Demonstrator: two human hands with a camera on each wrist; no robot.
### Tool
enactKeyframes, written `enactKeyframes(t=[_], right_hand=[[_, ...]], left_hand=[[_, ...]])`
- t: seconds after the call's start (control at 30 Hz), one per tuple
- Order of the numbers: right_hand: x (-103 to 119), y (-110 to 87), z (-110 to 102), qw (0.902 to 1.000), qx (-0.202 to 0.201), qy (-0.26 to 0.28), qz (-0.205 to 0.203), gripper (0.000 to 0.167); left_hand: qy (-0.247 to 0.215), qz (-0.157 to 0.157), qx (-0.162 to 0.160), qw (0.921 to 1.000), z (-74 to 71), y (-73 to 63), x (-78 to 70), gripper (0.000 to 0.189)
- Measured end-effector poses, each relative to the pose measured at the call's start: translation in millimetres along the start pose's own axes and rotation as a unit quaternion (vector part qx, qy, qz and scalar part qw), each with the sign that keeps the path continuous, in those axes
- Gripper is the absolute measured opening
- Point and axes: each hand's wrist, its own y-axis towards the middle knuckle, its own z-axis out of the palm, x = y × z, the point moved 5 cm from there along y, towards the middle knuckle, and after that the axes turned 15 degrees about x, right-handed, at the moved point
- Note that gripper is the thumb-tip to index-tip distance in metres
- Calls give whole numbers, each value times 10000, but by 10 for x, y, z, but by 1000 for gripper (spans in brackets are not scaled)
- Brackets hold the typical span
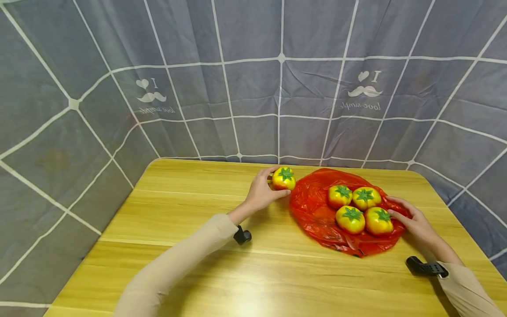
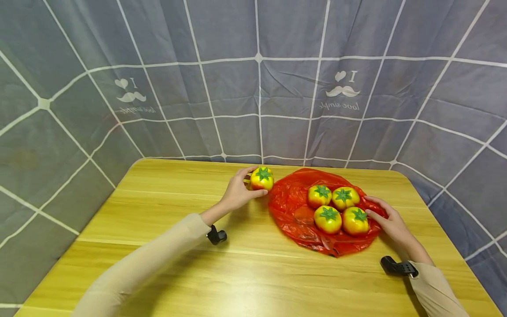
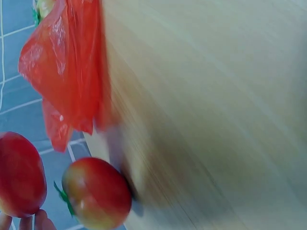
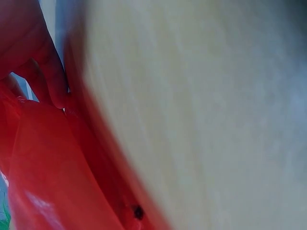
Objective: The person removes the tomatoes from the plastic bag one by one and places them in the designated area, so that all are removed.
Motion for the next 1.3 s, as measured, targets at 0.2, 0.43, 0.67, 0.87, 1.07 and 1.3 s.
enactKeyframes(t=[0.2,0.43,0.67,0.87,1.07,1.3], right_hand=[[-1,0,-11,9997,-11,-234,101,44],[11,1,-6,9990,-52,-403,210,44],[18,9,2,9994,-18,-256,233,43],[35,6,1,9997,61,-101,196,44],[54,4,-3,9991,31,-327,263,45],[55,11,-5,9987,31,-422,300,44]], left_hand=[[-106,38,-286,9995,-124,-65,93,74],[-228,-13,-610,9979,-247,-162,224,74],[-316,-221,-833,9958,-370,-266,388,74],[-370,-387,-898,9945,-428,-342,514,74],[-489,-641,-839,9932,-460,-368,622,76],[-531,-950,-725,9914,-502,-345,717,74]])
